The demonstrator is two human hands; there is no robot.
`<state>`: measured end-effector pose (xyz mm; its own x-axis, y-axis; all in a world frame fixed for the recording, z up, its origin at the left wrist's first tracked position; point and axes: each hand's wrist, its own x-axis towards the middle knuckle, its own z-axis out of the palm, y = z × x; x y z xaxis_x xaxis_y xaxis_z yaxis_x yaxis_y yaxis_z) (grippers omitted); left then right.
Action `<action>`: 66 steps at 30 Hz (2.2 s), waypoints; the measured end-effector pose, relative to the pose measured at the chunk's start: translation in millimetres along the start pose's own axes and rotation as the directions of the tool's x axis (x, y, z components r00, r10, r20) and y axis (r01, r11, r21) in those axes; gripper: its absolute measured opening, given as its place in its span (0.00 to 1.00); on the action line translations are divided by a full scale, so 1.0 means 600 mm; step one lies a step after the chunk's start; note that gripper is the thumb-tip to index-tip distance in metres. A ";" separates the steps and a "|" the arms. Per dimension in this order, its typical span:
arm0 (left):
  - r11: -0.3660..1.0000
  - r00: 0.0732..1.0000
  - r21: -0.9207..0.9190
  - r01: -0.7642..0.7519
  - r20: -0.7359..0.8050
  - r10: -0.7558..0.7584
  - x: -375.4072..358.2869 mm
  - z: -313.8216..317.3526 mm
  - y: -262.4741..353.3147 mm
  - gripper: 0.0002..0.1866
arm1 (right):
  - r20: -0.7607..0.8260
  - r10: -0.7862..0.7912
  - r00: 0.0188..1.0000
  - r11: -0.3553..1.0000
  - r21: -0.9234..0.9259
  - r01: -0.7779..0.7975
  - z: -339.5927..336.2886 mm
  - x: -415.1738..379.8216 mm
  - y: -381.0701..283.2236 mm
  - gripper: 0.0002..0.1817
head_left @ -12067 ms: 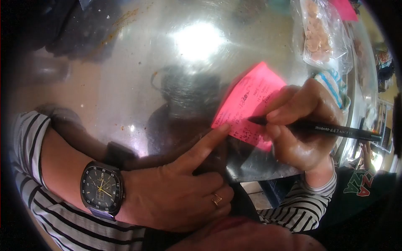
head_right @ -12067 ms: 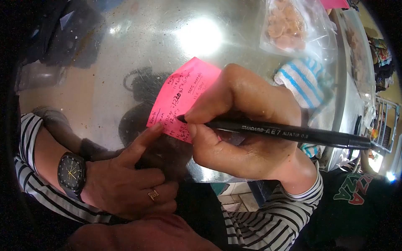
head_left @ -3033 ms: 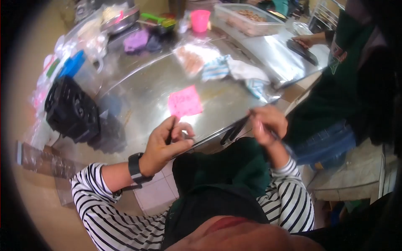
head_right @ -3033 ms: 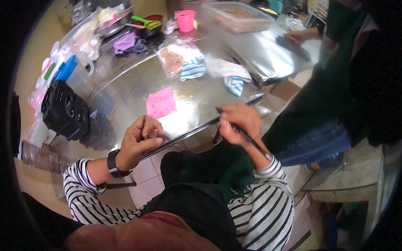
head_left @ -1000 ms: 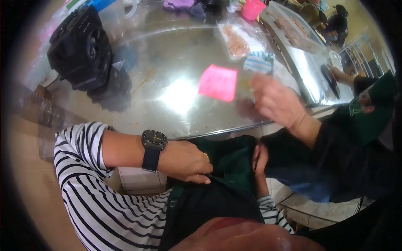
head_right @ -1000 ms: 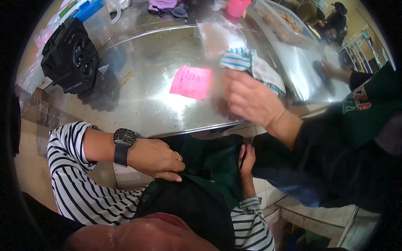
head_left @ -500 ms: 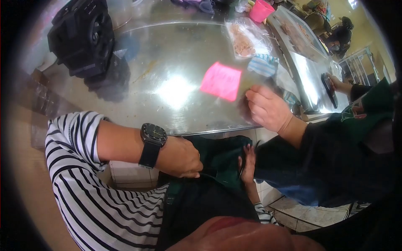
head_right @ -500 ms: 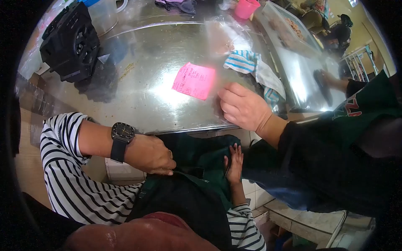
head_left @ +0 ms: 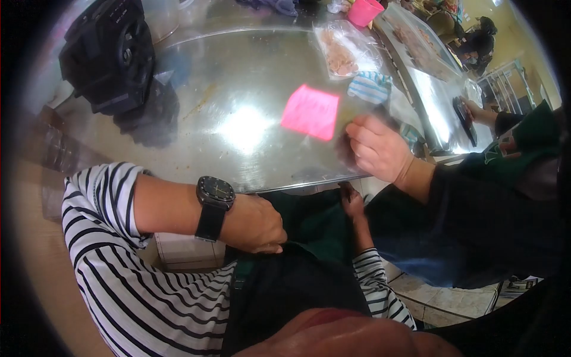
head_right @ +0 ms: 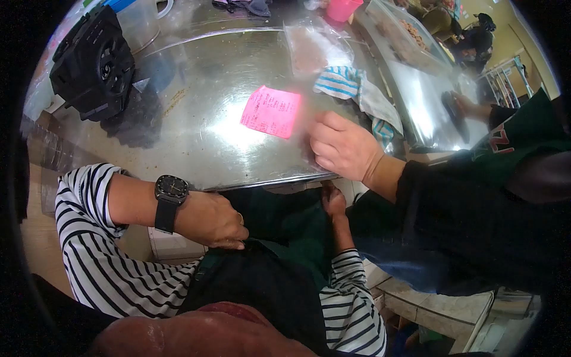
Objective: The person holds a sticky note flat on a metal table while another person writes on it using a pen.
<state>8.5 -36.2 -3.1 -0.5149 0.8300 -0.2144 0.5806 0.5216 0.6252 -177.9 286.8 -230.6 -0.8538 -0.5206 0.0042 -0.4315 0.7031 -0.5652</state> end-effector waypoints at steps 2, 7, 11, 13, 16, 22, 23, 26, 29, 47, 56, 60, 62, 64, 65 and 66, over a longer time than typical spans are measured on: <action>1.000 1.000 0.007 -0.008 -0.004 0.008 0.000 0.002 0.000 0.19 | 0.028 -0.015 0.999 0.992 -0.122 0.018 0.010 0.014 0.012 0.13; 0.999 1.000 0.049 0.001 0.002 -0.001 -0.002 0.005 0.002 0.18 | 0.114 0.206 0.972 0.854 -0.506 -0.121 0.058 0.065 0.051 0.13; 0.992 0.999 0.125 0.004 0.032 -0.008 -0.006 0.000 0.004 0.17 | 0.267 0.121 0.956 0.859 -0.510 0.034 0.096 0.076 0.069 0.14; 0.992 0.999 0.123 0.029 0.032 -0.033 -0.005 0.005 0.006 0.17 | -0.167 -0.644 0.746 0.638 -0.656 0.404 0.119 0.092 0.074 0.14; 0.995 0.999 0.092 0.047 0.020 -0.049 -0.009 0.004 0.007 0.16 | 0.670 -0.493 0.555 0.037 -0.621 0.783 -0.317 0.177 -0.449 0.12; 0.991 0.985 -0.032 0.127 0.118 -0.123 0.000 -0.007 0.016 0.14 | 0.513 -0.681 0.522 0.595 -0.029 0.803 -0.367 0.258 -0.559 0.24; 0.986 0.983 -0.085 0.140 0.131 -0.129 0.000 -0.008 0.016 0.14 | 0.557 -0.614 0.559 0.703 0.064 0.709 -0.376 0.265 -0.565 0.25; 0.994 0.986 -0.057 0.089 0.144 -0.080 0.000 -0.011 0.013 0.13 | 0.608 -0.483 0.630 0.871 0.260 0.416 -0.405 0.284 -0.546 0.27; 0.990 0.990 -0.102 0.102 0.110 -0.090 -0.001 -0.009 0.016 0.13 | 0.614 -0.409 0.675 0.842 0.540 0.019 -0.434 0.302 -0.514 0.29; 0.979 0.925 -0.031 -0.203 -0.335 0.181 0.019 -0.020 0.023 0.07 | 0.509 -0.235 0.828 0.904 -0.198 0.379 -0.177 0.102 -0.234 0.24; 0.984 0.904 -0.027 -0.178 -0.400 0.153 0.016 0.005 0.020 0.07 | 0.577 -0.132 0.806 0.717 0.617 -0.324 -0.262 -0.097 -0.281 0.11; 0.962 0.899 0.003 -0.273 -0.355 0.257 0.020 -0.010 0.020 0.06 | 0.268 -0.675 0.688 0.526 0.828 0.194 -0.315 -0.069 -0.300 0.16; 0.957 0.876 0.021 -0.290 -0.397 0.275 0.018 -0.015 0.020 0.05 | 0.274 -0.841 0.467 0.502 0.716 0.484 -0.336 -0.034 -0.316 0.23; 0.951 0.853 0.035 -0.309 -0.432 0.293 0.017 -0.018 0.022 0.05 | 0.145 -0.739 0.657 0.580 0.633 0.513 -0.330 -0.035 -0.354 0.17; 0.946 0.829 0.046 -0.320 -0.470 0.303 0.017 -0.019 0.022 0.05 | 0.027 -0.715 0.699 0.604 0.527 0.598 -0.327 -0.022 -0.374 0.14; 0.944 0.829 0.050 -0.327 -0.465 0.312 0.018 -0.023 0.023 0.05 | -0.028 -0.713 0.700 0.617 0.450 0.646 -0.329 -0.006 -0.379 0.13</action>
<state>2.4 -22.6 13.7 -0.5390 0.7585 0.3663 0.7478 0.2307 0.6225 -134.6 224.6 60.7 -0.2984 -0.8527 0.4288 -0.6862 -0.1206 -0.7174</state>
